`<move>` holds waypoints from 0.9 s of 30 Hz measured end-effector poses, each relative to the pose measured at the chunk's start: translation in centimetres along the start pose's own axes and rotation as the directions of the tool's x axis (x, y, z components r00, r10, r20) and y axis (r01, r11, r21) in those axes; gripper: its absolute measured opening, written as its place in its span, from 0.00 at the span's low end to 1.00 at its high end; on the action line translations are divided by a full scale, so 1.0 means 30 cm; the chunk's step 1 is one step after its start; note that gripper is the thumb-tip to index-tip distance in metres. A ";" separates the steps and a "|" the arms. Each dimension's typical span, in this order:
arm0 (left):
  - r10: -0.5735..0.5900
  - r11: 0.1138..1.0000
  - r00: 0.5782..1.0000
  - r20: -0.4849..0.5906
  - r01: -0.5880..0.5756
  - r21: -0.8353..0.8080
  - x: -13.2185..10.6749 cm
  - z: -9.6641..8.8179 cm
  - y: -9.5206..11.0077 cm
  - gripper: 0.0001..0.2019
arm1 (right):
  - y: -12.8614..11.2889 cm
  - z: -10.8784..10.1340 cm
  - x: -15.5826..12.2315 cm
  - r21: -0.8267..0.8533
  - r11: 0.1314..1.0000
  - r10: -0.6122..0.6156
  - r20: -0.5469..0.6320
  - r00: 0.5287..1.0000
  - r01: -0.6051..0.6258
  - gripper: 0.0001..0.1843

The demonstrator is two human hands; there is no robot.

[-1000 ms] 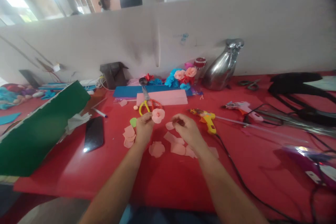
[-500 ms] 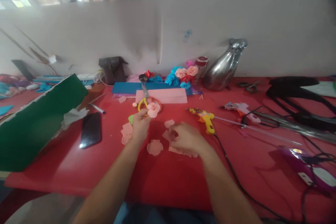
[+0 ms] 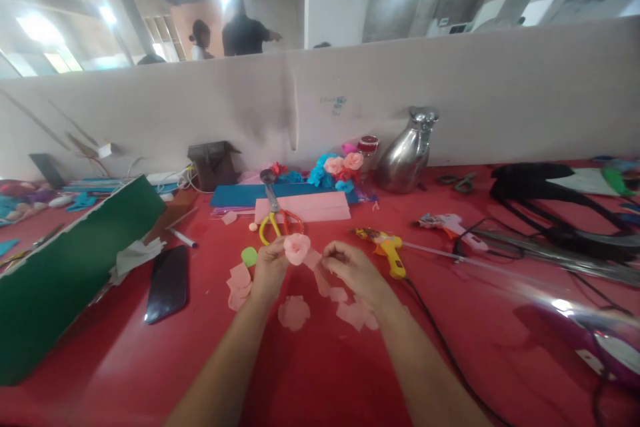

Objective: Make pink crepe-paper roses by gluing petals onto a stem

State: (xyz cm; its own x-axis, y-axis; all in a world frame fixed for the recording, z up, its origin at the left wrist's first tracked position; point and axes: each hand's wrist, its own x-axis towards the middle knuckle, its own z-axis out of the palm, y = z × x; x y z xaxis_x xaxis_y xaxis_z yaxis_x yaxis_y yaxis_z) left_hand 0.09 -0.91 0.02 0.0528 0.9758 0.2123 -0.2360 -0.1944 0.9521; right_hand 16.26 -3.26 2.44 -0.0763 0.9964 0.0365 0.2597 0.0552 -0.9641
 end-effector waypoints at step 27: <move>-0.102 0.994 0.991 0.081 0.105 -0.032 -0.015 0.020 -0.030 0.08 | -0.044 -0.005 -0.023 0.402 0.905 0.125 0.061 0.990 -0.139 0.04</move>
State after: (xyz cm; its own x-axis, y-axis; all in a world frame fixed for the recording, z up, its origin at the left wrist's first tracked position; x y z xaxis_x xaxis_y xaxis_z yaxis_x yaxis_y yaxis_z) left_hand 0.85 -1.23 -0.80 0.1549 0.9792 0.1309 -0.2600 -0.0874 0.9616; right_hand 16.12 -4.03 3.73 -0.1019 0.9897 -0.1008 -0.1411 -0.1147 -0.9833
